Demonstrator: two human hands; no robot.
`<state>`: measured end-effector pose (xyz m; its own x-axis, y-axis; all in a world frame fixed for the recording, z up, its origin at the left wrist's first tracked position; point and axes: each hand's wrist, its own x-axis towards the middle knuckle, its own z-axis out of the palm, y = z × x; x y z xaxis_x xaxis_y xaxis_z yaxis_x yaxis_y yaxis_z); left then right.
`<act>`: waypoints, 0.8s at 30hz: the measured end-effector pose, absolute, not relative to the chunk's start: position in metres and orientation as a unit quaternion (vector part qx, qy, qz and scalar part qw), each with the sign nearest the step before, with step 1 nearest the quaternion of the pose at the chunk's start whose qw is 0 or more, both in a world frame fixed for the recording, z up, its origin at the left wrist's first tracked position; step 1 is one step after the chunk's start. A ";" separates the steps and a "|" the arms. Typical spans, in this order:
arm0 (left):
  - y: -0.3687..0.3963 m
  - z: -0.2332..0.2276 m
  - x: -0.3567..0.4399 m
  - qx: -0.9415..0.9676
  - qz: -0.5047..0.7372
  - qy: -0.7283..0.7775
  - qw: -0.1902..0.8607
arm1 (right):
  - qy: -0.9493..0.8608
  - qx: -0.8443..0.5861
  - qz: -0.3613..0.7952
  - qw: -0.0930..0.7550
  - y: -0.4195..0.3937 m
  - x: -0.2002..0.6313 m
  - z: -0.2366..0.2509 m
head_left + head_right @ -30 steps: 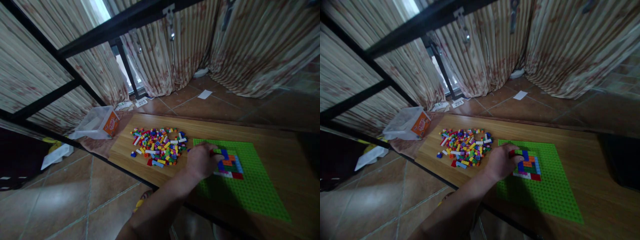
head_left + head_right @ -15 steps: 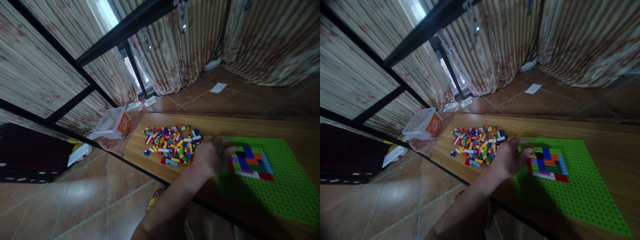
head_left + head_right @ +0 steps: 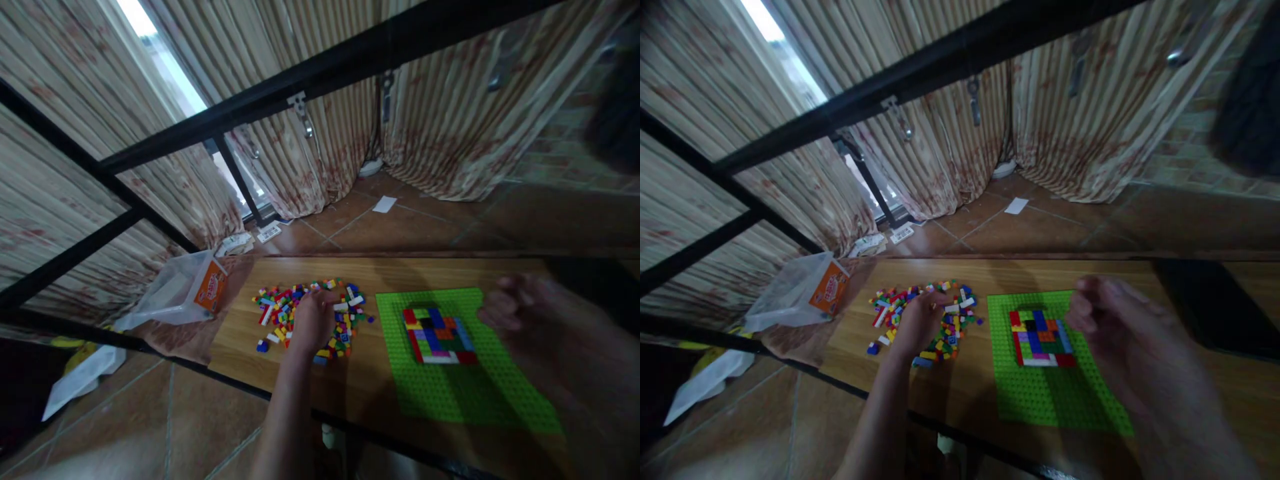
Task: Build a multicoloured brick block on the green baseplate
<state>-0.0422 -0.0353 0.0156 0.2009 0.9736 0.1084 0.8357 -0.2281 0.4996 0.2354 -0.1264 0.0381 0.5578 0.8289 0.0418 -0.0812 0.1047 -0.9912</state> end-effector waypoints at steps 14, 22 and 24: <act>-0.034 0.022 -0.028 0.797 0.157 0.570 0.125 | -0.306 -0.600 0.360 0.645 -0.117 0.232 0.025; -0.061 0.032 0.005 0.800 0.261 0.468 0.269 | -0.298 -0.622 0.326 0.646 -0.112 0.246 0.026; -0.072 0.031 0.021 0.801 0.258 0.454 0.294 | -0.296 -0.623 0.330 0.645 -0.112 0.244 0.028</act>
<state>0.0208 -0.0720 0.0307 0.4556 0.8781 0.1463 0.5748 -0.4156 0.7049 0.2441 -0.1124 0.0285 0.6074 0.7939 -0.0284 -0.0566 0.0076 -0.9984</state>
